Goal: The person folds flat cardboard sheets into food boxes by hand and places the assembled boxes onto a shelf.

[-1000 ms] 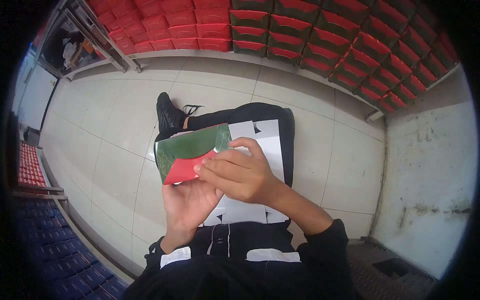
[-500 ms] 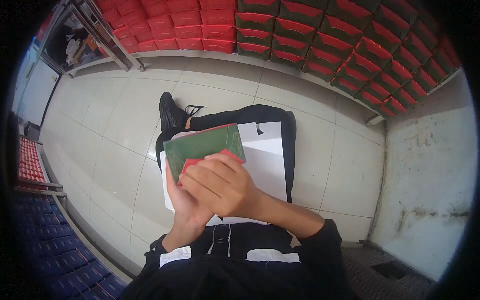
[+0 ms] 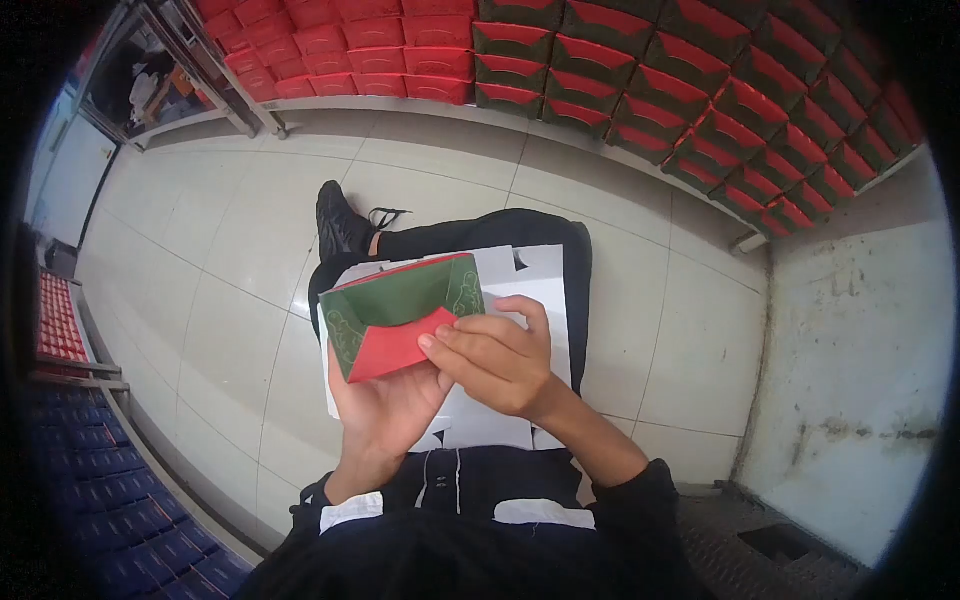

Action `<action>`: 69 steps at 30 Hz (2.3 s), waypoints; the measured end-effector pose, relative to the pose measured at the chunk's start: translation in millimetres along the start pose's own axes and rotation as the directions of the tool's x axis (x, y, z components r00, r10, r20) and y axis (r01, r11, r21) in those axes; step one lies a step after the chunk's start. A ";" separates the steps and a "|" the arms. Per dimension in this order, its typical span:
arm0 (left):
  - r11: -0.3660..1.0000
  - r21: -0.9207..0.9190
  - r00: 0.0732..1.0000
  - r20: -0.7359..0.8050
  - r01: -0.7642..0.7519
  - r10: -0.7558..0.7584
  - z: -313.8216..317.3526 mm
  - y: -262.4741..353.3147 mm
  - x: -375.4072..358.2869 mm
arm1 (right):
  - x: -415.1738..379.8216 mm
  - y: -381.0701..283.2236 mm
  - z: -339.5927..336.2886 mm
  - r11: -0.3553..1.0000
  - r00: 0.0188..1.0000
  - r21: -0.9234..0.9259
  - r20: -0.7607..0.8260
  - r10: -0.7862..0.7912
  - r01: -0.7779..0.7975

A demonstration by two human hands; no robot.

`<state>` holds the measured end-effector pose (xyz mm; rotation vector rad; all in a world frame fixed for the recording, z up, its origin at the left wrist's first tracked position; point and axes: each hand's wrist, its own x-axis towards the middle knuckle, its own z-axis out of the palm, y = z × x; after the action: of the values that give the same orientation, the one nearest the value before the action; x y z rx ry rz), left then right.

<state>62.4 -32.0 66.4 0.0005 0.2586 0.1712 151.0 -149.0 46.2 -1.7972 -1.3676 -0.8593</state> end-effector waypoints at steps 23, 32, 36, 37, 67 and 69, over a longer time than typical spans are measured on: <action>-0.886 0.451 0.694 0.672 -0.104 0.260 -44.6 26.2 8.7 | 15.4 5.8 0.4 0.841 0.878 0.281 0.015 0.478 -0.463; -0.806 0.584 0.644 0.654 -0.095 0.397 -32.6 42.8 30.9 | 3.7 35.7 -32.7 0.393 0.675 0.652 0.255 0.692 -0.649; -0.881 0.407 0.592 0.781 -0.242 0.199 -24.9 19.0 34.6 | -14.9 8.4 -4.7 0.504 0.711 0.506 0.433 0.554 -0.700; -0.904 0.373 0.561 0.803 -0.212 0.200 -25.5 5.8 34.8 | -19.0 4.3 5.0 0.353 0.670 0.621 0.400 0.625 -0.700; 0.213 0.916 0.940 0.330 -0.340 0.084 34.1 25.6 62.2 | 170.3 196.0 -132.7 0.522 0.986 -0.848 0.008 -0.167 0.095; 0.214 0.924 0.948 0.304 -0.317 0.094 26.4 26.7 63.5 | 205.5 235.7 -151.9 0.514 0.995 -0.857 -0.010 -0.098 0.042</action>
<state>125.1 5.5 76.4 1.3700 0.1340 0.2569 411.8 -219.1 265.1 -2.3991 -1.0088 -1.8695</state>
